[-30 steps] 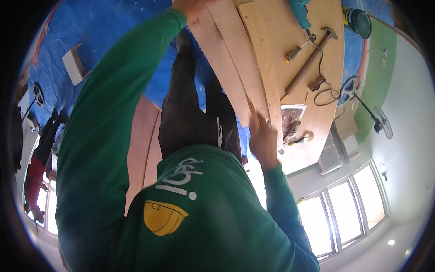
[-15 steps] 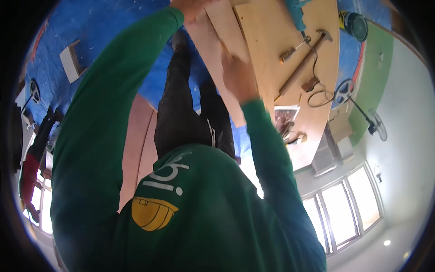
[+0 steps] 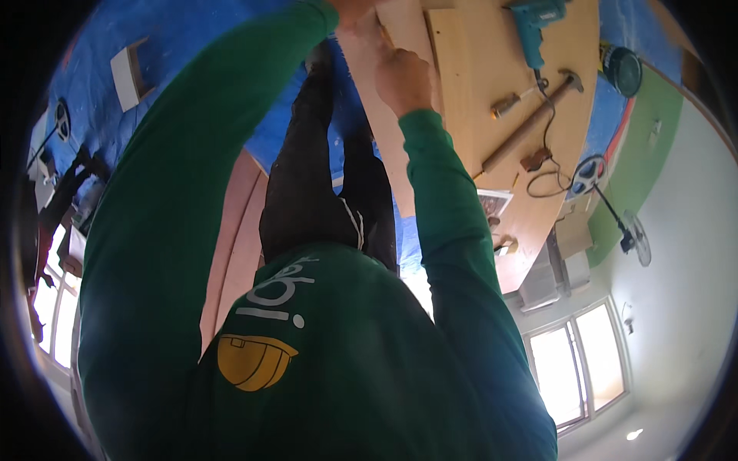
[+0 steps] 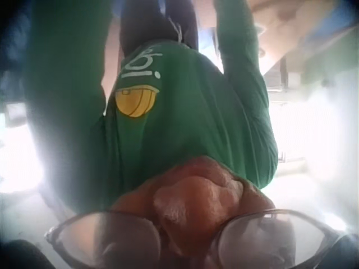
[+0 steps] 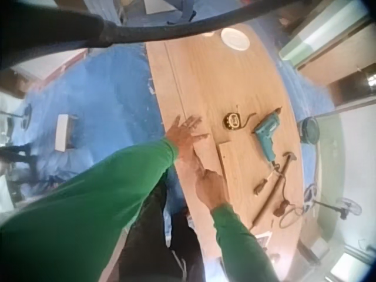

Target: The person measures a curved wooden structure and a flat wooden board using a tape measure. They then use a utility knife to cut the board along a marked line. The person is kneeling on a blue protective sheet during the process.

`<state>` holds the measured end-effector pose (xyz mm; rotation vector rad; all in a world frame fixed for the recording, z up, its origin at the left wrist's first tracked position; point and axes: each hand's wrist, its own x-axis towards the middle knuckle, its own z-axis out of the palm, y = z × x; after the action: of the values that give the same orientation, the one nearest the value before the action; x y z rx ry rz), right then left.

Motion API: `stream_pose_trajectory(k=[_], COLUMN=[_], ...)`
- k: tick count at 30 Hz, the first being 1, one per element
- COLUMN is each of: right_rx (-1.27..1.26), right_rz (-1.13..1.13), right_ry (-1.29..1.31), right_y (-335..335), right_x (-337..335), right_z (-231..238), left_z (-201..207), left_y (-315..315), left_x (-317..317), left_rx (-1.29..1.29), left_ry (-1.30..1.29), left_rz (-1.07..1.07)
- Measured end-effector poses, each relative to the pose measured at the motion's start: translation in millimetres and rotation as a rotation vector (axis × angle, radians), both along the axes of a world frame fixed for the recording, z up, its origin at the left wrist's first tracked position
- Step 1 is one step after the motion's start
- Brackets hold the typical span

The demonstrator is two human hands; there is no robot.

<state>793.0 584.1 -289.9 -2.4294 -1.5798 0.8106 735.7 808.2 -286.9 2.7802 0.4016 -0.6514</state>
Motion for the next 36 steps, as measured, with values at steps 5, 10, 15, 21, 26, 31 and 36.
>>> stream_pose_trajectory(k=[5,10,15,21,26,31,36], right_rx=[-0.038,-0.217,-0.165,-0.07,-0.127,-0.241,-0.021], right_rz=[-0.096,-0.136,-0.218,-0.222,-0.199,-0.201,-0.4], right_ry=[0.069,0.162,0.161,0.09,0.064,0.192,0.197], right_y=[-100,-184,-114,-31,-191,-178,-42], right_x=[-16,-40,-22,-6,-39,-32,-9], right_z=[99,235,75,43,176,239,37], left_z=[-28,9,-37,-38,17,-79,-24], left_y=[11,18,10,-9,14,13,10], left_x=[6,-8,-2,-4,9,-8,-1], left_rx=[0.074,0.043,0.04,0.009,-0.043,0.158,0.014], left_ry=[-0.017,0.092,-0.094,-0.072,0.159,-0.265,-0.034], left_rz=[-0.037,-0.002,0.007,0.051,0.032,-0.016,-0.038])
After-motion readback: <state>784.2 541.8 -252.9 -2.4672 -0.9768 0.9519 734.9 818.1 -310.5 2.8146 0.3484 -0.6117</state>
